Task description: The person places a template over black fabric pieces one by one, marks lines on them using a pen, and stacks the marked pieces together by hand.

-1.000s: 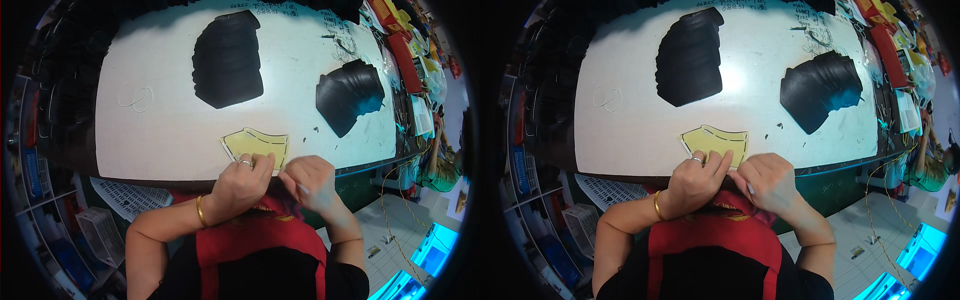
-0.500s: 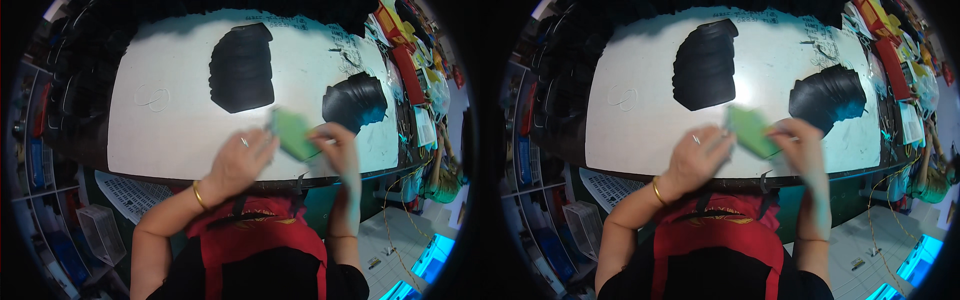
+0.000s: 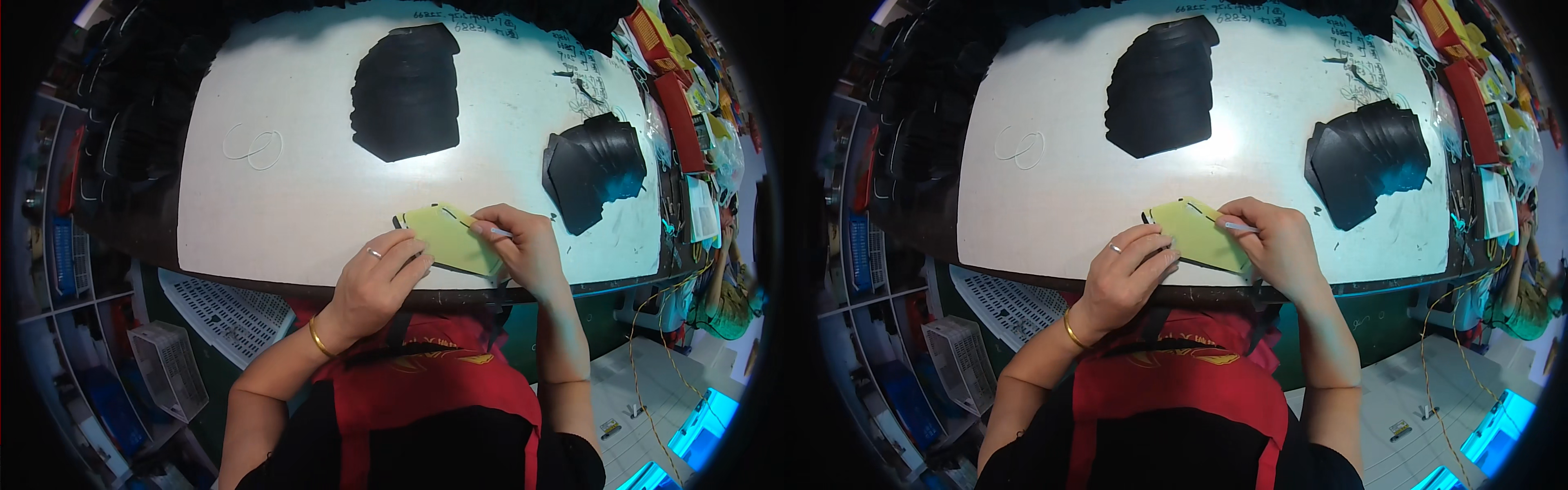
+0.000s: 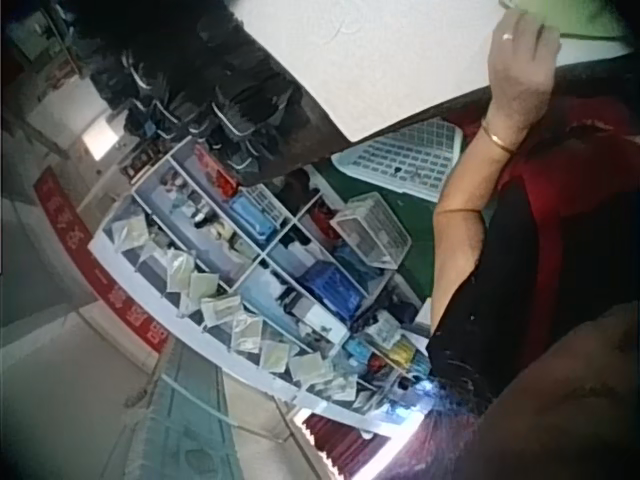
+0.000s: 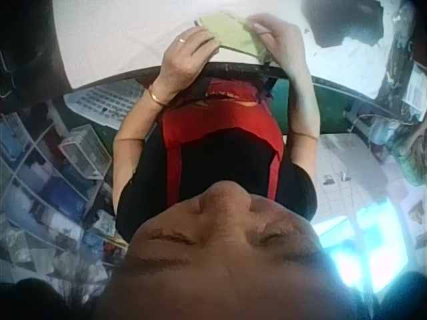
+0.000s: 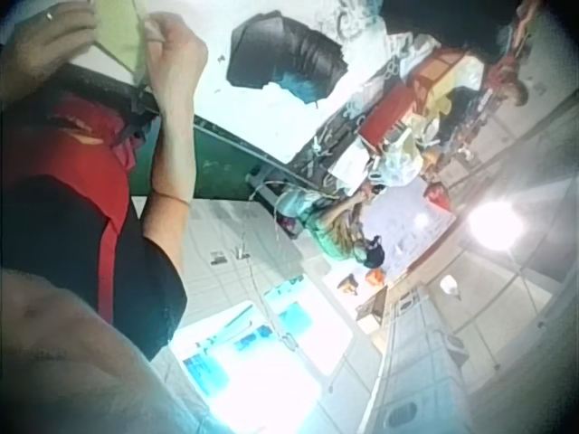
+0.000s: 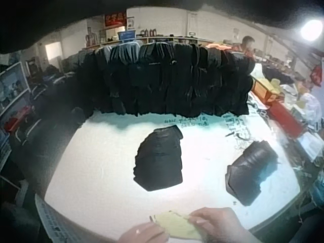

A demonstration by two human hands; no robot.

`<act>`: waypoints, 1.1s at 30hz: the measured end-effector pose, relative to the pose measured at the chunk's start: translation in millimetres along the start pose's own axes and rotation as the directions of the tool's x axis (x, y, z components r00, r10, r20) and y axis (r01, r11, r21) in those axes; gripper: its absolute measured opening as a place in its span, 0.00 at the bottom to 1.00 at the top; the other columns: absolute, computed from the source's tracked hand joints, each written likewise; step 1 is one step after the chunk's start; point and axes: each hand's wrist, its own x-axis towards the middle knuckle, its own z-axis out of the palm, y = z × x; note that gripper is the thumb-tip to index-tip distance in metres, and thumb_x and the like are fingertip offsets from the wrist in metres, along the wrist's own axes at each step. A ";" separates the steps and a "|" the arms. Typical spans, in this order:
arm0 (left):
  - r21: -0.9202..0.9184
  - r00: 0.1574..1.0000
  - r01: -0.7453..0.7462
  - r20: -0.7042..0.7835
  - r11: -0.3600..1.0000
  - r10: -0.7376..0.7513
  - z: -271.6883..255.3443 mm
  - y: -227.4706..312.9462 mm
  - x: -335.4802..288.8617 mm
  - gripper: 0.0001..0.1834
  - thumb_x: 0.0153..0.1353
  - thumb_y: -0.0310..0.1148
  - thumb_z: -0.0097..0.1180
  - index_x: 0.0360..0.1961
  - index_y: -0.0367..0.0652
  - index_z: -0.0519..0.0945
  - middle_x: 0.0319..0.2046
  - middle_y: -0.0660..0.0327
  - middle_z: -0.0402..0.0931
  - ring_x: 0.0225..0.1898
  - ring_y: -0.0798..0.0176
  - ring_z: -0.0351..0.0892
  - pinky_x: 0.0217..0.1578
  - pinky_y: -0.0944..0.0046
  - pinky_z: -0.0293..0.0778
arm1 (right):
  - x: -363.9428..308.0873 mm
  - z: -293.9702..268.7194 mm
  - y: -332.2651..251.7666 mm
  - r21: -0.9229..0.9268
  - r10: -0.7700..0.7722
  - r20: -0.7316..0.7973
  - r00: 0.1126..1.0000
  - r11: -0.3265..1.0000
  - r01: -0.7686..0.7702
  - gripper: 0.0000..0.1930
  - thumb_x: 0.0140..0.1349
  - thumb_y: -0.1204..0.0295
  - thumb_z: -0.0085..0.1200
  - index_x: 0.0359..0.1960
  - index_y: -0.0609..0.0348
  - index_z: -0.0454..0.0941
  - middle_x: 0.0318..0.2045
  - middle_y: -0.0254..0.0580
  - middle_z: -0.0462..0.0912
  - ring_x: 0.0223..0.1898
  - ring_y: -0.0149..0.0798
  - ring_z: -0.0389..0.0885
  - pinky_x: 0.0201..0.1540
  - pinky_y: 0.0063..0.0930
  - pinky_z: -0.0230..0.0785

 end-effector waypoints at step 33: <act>0.250 0.922 -0.215 0.370 0.944 0.112 7.6 37.0 4.8 0.26 0.61 0.32 0.52 0.59 0.29 0.78 0.52 0.39 0.75 0.54 0.43 0.77 0.57 0.53 0.76 | 35.7 10.0 -52.4 -0.240 -0.213 0.318 0.924 0.924 0.296 0.15 0.74 0.61 0.52 0.36 0.59 0.82 0.32 0.42 0.85 0.30 0.46 0.82 0.35 0.40 0.73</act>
